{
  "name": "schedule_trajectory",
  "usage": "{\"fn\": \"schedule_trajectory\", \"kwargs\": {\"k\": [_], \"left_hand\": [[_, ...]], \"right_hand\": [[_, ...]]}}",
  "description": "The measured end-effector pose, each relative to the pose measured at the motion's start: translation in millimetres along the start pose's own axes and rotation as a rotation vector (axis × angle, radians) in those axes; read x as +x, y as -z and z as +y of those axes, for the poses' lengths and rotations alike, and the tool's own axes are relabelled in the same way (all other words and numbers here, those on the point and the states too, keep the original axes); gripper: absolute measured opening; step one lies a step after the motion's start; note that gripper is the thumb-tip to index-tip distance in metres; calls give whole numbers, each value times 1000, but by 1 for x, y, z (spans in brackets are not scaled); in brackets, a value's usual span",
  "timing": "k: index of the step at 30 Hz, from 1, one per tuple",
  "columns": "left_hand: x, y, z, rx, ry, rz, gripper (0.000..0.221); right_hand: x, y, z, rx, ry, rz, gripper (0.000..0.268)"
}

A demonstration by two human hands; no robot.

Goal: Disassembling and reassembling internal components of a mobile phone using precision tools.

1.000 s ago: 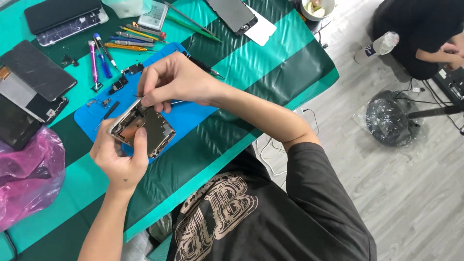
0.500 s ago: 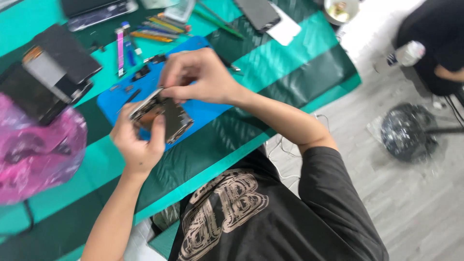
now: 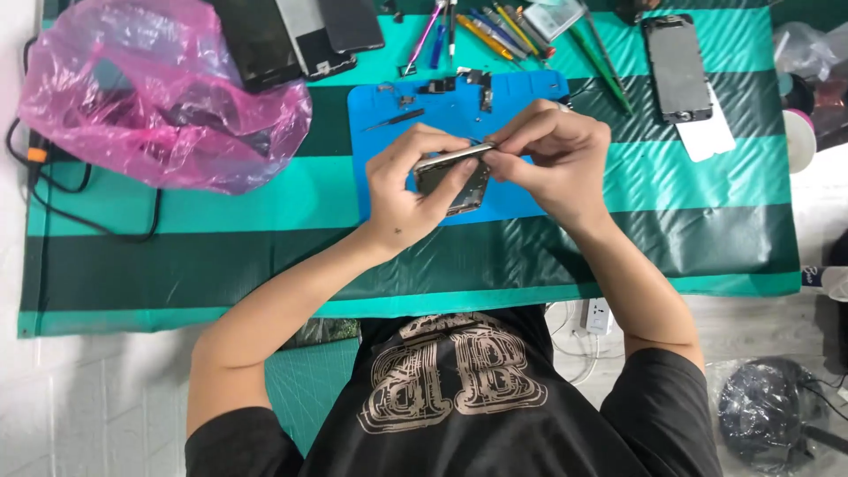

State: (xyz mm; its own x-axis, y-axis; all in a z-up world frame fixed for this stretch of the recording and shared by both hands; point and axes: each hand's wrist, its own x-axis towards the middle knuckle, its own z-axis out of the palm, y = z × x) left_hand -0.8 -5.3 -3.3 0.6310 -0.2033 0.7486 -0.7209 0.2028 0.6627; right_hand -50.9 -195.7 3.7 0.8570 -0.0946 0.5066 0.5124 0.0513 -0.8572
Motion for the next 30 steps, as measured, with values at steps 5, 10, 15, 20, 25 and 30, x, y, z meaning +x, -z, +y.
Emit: {"fn": "schedule_trajectory", "kwargs": {"k": [5,10,15,20,25,30], "left_hand": [[-2,-6,3,-18,12,31,8],[1,-8,4,-49,35,41,6],[5,-7,4,-130,65,27,2],[6,-3,13,2,119,-38,12],[6,-3,8,-19,38,-46,10],[5,-3,6,-7,-25,-52,11]], "right_hand": [[-3,-1,0,38,-44,24,21],[-5,-1,-6,34,-87,31,20],[-5,-4,-10,65,-110,29,19],[-6,-18,-35,-90,-112,-30,18],[-9,-21,-33,-135,-59,7,20],[-12,-19,-26,-154,-70,54,25]]}}
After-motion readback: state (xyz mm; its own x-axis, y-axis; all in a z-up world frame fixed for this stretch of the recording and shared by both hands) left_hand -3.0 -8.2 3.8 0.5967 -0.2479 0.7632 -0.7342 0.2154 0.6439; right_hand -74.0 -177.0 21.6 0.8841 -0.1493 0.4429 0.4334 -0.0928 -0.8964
